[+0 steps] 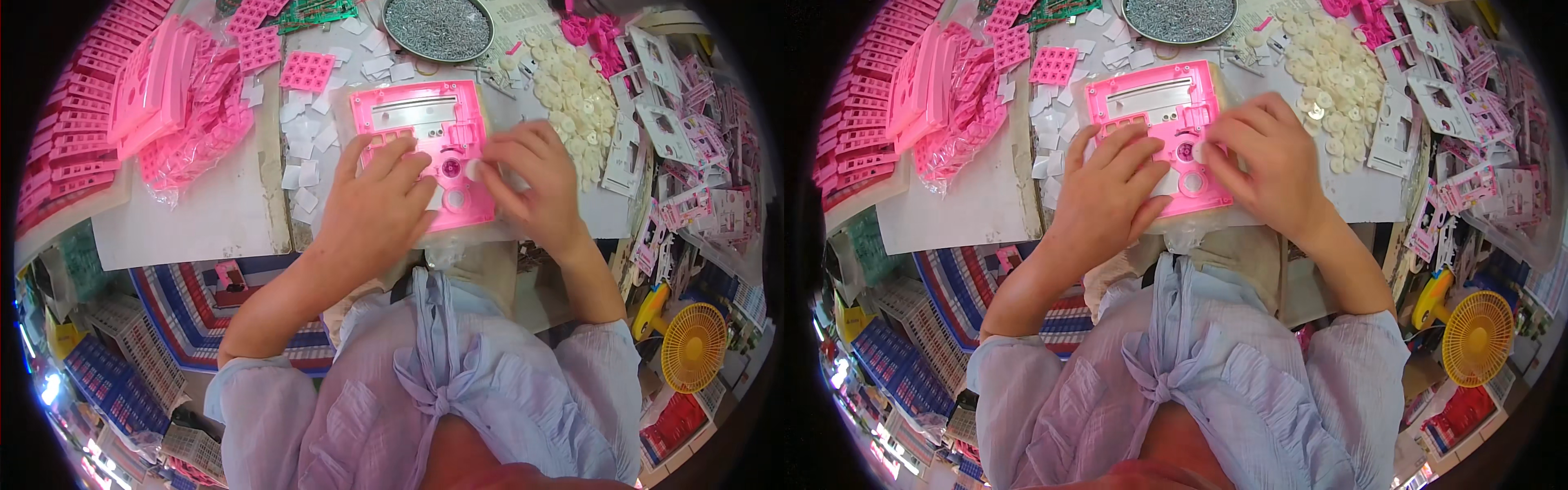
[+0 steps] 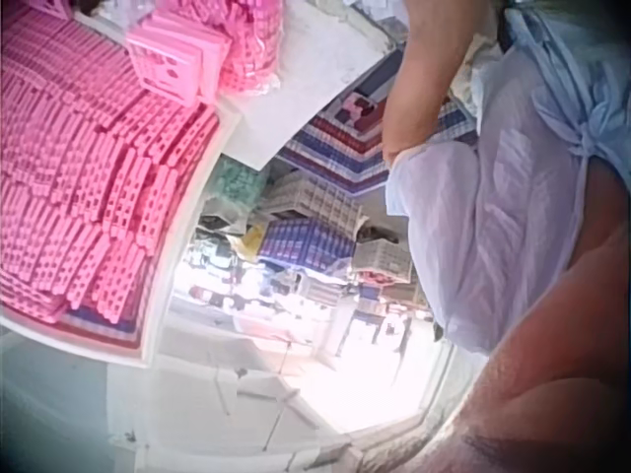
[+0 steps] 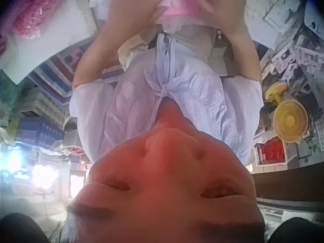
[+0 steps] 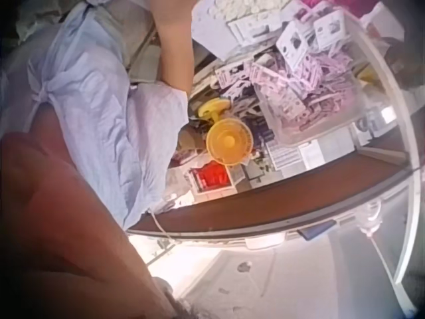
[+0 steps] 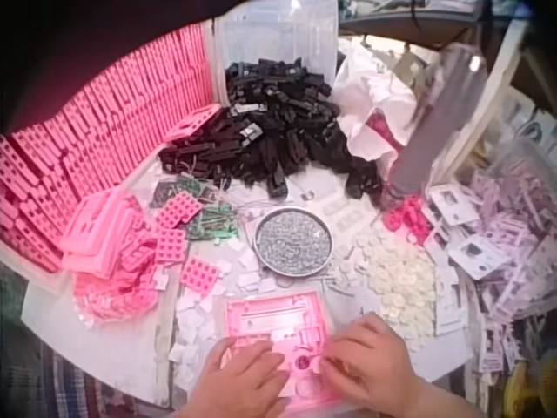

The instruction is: Assembling a toy ATM/calculator bank by inserting buttons and a circuit board into a plastic casing and securing it with an electric screwdriver.

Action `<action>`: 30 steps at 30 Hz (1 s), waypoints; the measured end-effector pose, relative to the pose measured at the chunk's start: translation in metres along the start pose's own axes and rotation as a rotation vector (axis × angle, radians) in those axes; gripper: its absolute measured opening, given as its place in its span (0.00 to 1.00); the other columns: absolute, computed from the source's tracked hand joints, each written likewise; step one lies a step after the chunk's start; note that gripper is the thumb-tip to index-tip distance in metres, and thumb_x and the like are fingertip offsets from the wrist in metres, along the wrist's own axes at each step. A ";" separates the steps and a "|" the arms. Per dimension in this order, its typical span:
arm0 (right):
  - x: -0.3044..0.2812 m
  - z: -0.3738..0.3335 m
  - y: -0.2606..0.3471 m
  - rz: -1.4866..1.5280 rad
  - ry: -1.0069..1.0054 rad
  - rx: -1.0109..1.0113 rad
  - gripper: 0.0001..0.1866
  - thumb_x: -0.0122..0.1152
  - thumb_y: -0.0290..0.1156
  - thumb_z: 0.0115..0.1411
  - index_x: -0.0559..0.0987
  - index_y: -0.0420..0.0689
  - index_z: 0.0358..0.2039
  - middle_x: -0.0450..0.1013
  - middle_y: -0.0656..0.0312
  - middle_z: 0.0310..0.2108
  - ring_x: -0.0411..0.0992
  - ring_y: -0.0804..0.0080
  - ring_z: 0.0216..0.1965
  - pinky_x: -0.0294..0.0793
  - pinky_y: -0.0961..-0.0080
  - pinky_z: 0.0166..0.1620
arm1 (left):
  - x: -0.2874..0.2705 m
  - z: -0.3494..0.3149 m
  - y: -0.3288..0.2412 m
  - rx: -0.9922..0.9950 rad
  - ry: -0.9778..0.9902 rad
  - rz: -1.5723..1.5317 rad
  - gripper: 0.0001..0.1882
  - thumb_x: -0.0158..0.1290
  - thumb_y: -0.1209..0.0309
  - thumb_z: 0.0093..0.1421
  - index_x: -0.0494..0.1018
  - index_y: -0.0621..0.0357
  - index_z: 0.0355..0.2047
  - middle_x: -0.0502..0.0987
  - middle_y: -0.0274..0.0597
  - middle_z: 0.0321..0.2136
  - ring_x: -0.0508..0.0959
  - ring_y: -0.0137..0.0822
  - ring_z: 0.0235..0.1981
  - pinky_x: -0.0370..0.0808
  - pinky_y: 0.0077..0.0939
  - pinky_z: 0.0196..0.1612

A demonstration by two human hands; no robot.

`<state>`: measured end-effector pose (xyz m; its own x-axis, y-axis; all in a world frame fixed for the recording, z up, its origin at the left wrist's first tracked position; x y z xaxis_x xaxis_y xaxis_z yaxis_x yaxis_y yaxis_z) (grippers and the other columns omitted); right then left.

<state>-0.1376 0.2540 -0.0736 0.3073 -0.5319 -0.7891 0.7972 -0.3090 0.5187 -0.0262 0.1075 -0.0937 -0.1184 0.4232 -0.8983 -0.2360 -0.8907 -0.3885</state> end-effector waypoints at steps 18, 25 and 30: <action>0.042 0.005 -0.003 -0.122 0.027 0.159 0.09 0.67 0.27 0.45 0.77 0.42 0.27 0.71 0.56 0.52 0.62 0.44 0.53 0.63 0.53 0.55 | 0.011 -0.009 0.010 -0.064 -0.003 -0.099 0.18 0.63 0.64 0.52 0.78 0.50 0.44 0.75 0.36 0.50 0.69 0.39 0.62 0.49 0.60 0.67; 0.042 0.007 -0.007 -0.140 0.073 0.134 0.11 0.67 0.27 0.45 0.76 0.42 0.30 0.71 0.56 0.52 0.62 0.45 0.52 0.62 0.53 0.56 | 0.000 0.003 0.010 -0.018 0.050 -0.097 0.16 0.63 0.66 0.52 0.78 0.51 0.43 0.77 0.36 0.47 0.73 0.39 0.58 0.53 0.59 0.66; 0.036 0.006 -0.009 -0.079 -0.054 0.136 0.17 0.67 0.27 0.45 0.75 0.43 0.38 0.70 0.54 0.50 0.63 0.48 0.51 0.62 0.55 0.56 | -0.019 0.084 0.067 -0.071 -0.165 -0.260 0.10 0.62 0.68 0.54 0.80 0.57 0.37 0.80 0.38 0.30 0.81 0.39 0.34 0.75 0.33 0.39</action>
<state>-0.1370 0.2335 -0.1048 0.2148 -0.5420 -0.8125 0.7391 -0.4537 0.4980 -0.1209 0.0533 -0.0851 -0.2189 0.6541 -0.7241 -0.2112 -0.7562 -0.6193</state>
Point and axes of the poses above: each hand's wrist, its own z-axis towards the middle knuckle, its own x-axis out of the palm, y = z × x, the point moved 5 cm from there along z, towards the middle knuckle
